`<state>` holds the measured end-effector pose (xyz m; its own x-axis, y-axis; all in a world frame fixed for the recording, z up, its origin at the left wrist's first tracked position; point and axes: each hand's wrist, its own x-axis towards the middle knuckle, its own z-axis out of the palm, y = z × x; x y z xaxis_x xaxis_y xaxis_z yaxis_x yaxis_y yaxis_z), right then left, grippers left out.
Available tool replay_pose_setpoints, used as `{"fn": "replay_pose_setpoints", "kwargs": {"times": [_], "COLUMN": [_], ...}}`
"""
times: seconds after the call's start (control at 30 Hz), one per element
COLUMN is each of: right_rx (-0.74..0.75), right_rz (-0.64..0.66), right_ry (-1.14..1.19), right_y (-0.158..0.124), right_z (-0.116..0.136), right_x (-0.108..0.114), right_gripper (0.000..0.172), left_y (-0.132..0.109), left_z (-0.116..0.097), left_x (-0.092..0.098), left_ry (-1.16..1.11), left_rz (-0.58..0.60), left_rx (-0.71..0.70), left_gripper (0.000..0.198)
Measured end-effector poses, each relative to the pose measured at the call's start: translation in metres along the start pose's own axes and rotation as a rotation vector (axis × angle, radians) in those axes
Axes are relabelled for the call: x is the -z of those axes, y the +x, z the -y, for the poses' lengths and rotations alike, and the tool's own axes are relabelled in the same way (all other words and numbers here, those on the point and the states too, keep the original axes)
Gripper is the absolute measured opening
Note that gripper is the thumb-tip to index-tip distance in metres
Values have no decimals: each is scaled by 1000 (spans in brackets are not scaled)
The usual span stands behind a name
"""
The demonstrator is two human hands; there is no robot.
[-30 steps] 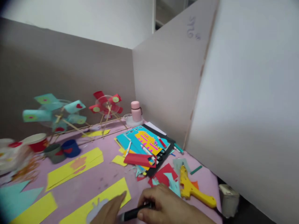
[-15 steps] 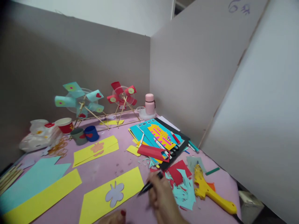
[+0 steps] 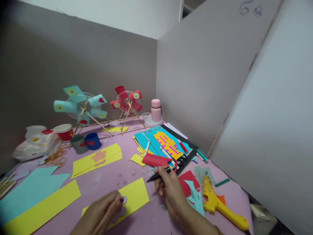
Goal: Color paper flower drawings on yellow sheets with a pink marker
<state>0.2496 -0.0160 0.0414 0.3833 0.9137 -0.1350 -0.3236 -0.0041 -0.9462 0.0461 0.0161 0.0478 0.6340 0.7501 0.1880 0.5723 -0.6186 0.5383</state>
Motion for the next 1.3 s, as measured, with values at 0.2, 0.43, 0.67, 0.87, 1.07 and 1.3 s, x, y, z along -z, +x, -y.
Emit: {"fn": "replay_pose_setpoints", "kwargs": {"times": [0.2,0.43,0.67,0.87,1.07,1.3], "right_rx": [278,405,424,447,459,451], "right_rz": [81,127,150,109,134,158], "right_ry": [-233,-430,-545,-551,-547,-552], "right_y": [64,94,98,96,96,96], "right_z": [9,-18,-30,-29,-30,-31], "right_x": [-22,-40,-35,-33,-33,-33], "right_gripper": [14,13,11,12,10,11], "left_y": [73,91,90,90,90,91], "left_z": [31,47,59,57,55,58], "left_x": [8,-10,-18,-16,-14,-16], "left_ry": [86,133,126,134,140,133], "left_rz": [24,74,92,101,110,109], "left_rx": [-156,-192,-181,-179,-180,-178], "left_gripper": [22,24,25,22,24,24]}}
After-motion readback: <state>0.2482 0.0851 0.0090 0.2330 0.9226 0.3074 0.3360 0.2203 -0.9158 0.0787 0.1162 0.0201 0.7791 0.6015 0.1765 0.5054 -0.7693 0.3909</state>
